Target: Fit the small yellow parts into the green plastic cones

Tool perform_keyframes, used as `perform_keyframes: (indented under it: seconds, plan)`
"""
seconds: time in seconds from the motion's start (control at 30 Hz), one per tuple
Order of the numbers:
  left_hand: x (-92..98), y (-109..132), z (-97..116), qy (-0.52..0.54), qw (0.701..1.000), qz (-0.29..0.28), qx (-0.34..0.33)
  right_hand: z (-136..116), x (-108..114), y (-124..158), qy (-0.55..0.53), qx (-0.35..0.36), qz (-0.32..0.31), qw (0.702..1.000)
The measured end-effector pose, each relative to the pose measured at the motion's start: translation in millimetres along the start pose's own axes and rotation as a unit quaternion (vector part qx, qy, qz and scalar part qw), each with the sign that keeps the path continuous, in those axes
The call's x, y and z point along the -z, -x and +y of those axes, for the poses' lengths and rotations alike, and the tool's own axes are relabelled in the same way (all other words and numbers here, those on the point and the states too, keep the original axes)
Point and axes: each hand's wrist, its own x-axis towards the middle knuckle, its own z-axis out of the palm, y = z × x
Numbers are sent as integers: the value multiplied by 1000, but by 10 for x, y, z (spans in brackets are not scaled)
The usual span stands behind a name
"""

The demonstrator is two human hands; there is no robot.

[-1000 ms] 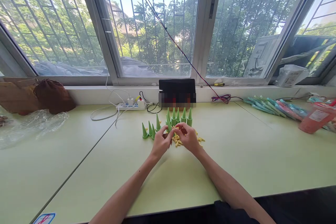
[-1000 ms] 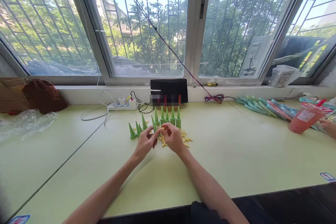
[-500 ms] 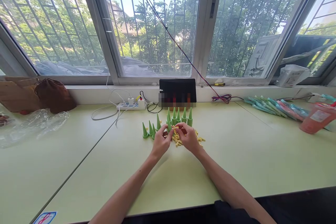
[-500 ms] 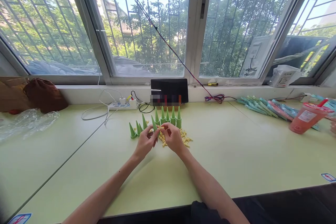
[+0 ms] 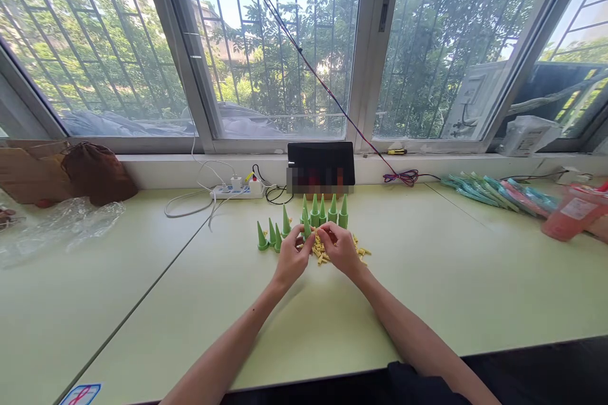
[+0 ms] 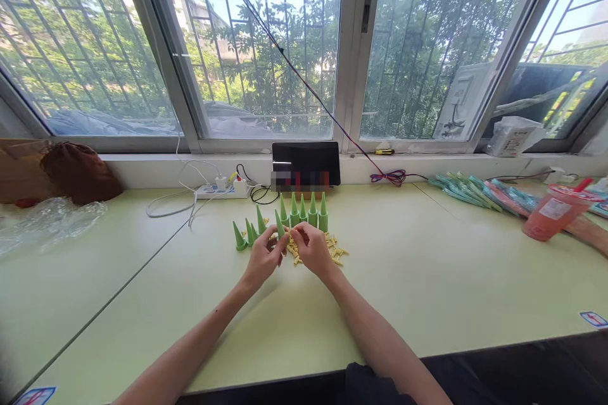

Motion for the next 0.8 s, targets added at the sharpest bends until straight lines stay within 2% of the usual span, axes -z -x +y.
perform_keyframes:
  seconds: [0.33,0.8]
  plan:
    - [3,6,22,-8,1000,-6,-2,28,5,-3,30,-4,4,1000]
    - [1,-4,-14,-10,1000,9,-8,5,14,-2,17,-8,-17,1000]
